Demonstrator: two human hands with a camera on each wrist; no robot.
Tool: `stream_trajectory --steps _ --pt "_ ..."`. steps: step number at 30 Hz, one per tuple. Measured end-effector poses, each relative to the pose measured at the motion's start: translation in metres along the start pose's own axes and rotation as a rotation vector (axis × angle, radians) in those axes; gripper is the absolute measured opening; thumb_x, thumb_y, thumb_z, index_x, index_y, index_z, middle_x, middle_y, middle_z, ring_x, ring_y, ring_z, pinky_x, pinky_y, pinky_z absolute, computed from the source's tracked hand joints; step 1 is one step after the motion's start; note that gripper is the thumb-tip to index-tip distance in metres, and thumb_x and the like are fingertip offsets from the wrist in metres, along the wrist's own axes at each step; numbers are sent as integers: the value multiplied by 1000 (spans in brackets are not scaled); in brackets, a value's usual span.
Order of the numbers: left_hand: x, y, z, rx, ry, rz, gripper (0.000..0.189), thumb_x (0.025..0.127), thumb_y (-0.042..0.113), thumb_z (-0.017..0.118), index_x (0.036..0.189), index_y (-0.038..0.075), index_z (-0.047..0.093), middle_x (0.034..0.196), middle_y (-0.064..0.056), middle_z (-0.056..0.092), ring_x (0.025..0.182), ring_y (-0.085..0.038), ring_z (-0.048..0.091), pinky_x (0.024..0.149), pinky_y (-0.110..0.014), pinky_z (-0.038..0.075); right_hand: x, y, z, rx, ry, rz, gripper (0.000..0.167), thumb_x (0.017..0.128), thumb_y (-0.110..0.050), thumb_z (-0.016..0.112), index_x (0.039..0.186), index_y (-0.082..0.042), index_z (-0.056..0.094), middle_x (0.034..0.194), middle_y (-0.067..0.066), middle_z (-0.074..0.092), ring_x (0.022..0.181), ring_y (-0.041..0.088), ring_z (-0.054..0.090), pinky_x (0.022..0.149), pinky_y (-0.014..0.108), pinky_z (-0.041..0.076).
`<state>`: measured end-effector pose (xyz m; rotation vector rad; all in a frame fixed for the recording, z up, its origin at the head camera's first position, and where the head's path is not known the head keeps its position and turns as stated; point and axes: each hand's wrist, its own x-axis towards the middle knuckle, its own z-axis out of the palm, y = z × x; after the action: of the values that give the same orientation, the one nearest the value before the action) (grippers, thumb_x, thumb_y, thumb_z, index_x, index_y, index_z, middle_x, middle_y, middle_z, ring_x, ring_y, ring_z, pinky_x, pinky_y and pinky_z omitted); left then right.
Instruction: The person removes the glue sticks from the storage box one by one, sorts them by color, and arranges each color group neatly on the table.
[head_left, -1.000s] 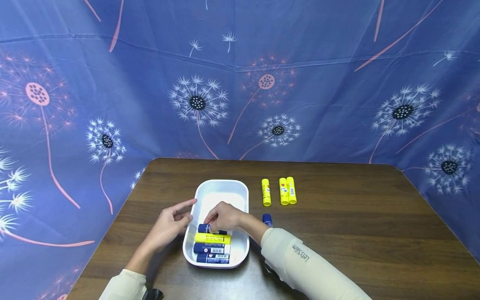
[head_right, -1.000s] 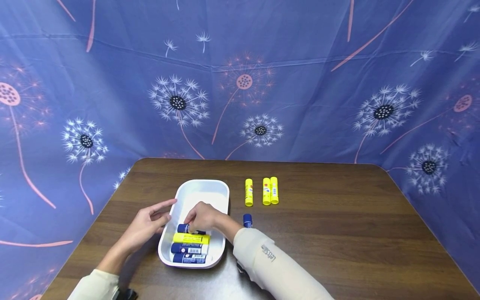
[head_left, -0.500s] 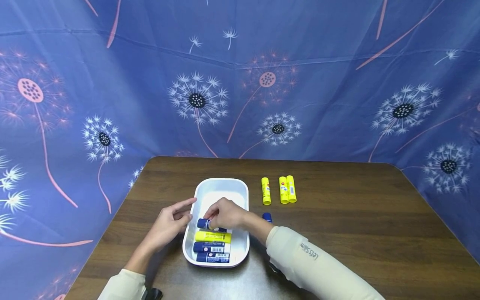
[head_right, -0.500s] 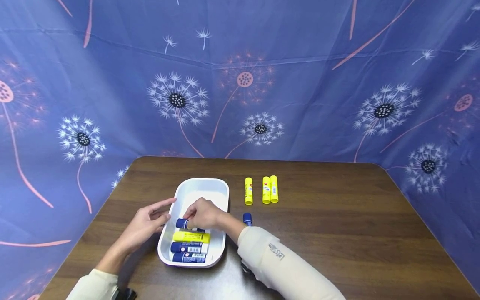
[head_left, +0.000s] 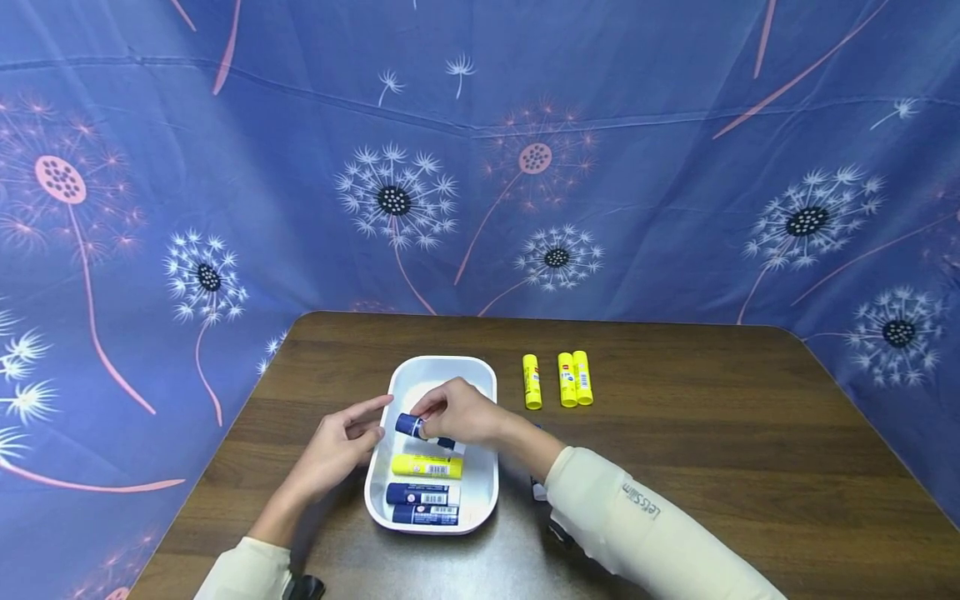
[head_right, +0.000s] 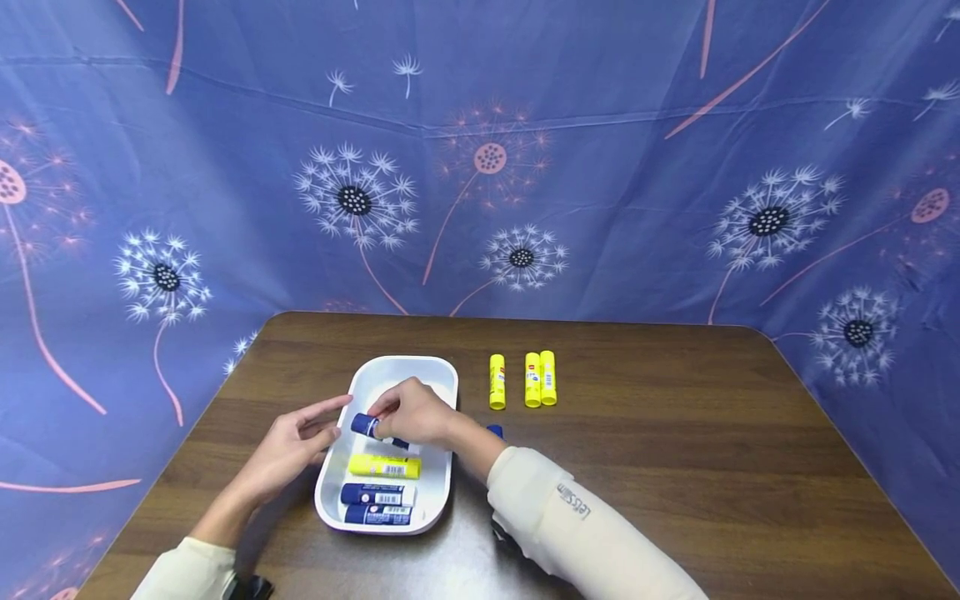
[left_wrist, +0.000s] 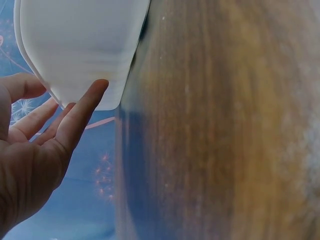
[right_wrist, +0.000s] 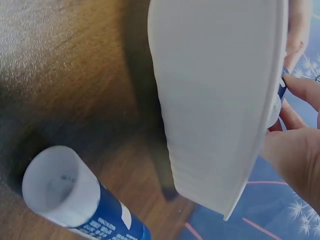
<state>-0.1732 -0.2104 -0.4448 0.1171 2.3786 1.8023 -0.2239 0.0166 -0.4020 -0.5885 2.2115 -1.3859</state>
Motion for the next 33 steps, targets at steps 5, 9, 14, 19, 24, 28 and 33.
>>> stream_trajectory --steps 5,9,14,19,24,28,33 --pt "0 1 -1 17 13 -7 48 101 3 58 149 7 55 139 -30 61 119 -32 69 82 -33 65 -2 -2 -6 70 31 12 23 85 2 74 108 0 77 95 7 75 79 12 62 68 21 54" --pt "-1 1 -1 22 23 -8 48 100 3 59 148 8 56 140 -30 61 118 -33 69 81 -34 65 -7 -4 -11 124 80 13 26 86 1 72 112 1 76 97 10 74 83 12 63 71 21 55" --pt "-1 -2 0 20 18 -13 48 101 4 60 148 8 56 141 -30 60 120 -34 69 82 -36 66 -16 -5 -17 181 156 52 28 88 -1 73 116 0 75 102 12 73 88 14 66 79 24 60" --pt "-1 -2 1 20 24 -16 48 100 4 60 148 9 56 143 -29 58 122 -35 68 82 -36 66 -27 -3 -23 224 226 107 29 89 -2 75 118 -4 76 111 12 74 93 17 67 82 27 61" --pt "-1 1 0 22 24 -13 48 101 4 59 148 9 56 149 -28 54 125 -37 66 83 -37 65 -37 -1 -27 339 292 115 31 90 -2 73 121 -3 74 117 15 72 97 19 69 80 27 60" --pt "-1 2 0 17 17 -14 48 101 4 59 149 9 55 149 -28 54 126 -38 65 83 -37 65 -46 0 -29 412 370 112 33 89 -1 72 121 -1 73 115 17 70 96 20 68 80 27 61" --pt "-2 2 -1 15 22 -17 48 101 4 59 148 9 56 145 -29 57 124 -36 66 84 -36 65 -56 5 -30 456 468 127 32 89 0 73 121 0 74 114 17 70 97 19 67 84 26 62"
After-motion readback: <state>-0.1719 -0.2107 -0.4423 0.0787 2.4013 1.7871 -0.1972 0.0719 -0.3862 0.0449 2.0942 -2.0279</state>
